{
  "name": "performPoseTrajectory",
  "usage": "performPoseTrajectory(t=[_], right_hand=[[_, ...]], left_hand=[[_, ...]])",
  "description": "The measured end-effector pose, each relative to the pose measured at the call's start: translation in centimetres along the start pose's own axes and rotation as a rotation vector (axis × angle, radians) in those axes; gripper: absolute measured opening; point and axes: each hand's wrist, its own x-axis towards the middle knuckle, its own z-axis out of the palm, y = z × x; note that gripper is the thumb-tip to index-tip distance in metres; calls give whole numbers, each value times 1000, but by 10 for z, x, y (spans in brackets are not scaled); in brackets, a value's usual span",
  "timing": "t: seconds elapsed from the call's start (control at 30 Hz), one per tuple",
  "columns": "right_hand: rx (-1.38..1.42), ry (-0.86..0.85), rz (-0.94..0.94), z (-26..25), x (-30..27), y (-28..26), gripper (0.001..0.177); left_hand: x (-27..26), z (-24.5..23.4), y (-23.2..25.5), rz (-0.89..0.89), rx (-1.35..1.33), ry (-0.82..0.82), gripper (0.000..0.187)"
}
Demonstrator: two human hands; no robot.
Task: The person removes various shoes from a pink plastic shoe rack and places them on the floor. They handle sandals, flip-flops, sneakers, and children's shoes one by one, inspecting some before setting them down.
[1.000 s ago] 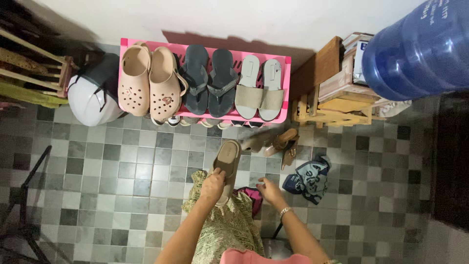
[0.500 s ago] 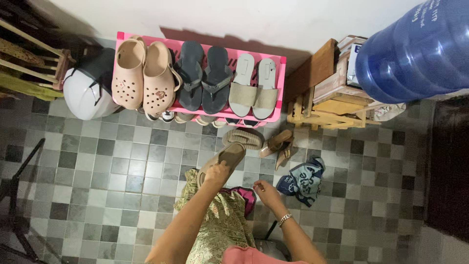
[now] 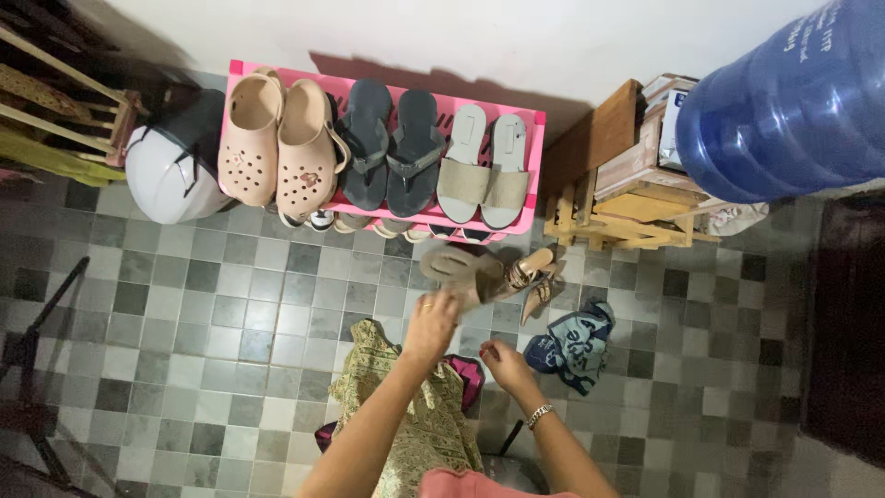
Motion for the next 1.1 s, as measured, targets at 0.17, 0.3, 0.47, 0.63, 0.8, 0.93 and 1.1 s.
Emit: performPoseTrajectory(t=[0.17, 0.3, 0.47, 0.63, 0.8, 0.93, 1.1], right_hand=[[-7, -83, 75, -6, -2, -44, 34], [-76, -109, 76, -4, 3, -86, 36], [-107, -173, 130, 6, 14, -127, 37], [-58, -88, -201, 37, 76, -156, 32], [-97, -4, -305, 39, 136, -259, 28], [-194, 106, -537, 40, 160, -345, 15], [-289, 255, -746, 50, 189, -435, 38]], left_hand=[[-50, -32, -35, -280, -283, 165, 65], [-66, -51, -57, -308, -307, 191, 66], [-76, -67, -94, -366, -334, 259, 67], [-81, -77, -141, -409, -372, 358, 67], [-77, -102, -202, -433, -360, 426, 67], [-73, -124, -250, -442, -293, 446, 67], [-80, -131, -290, -432, -305, 432, 64]])
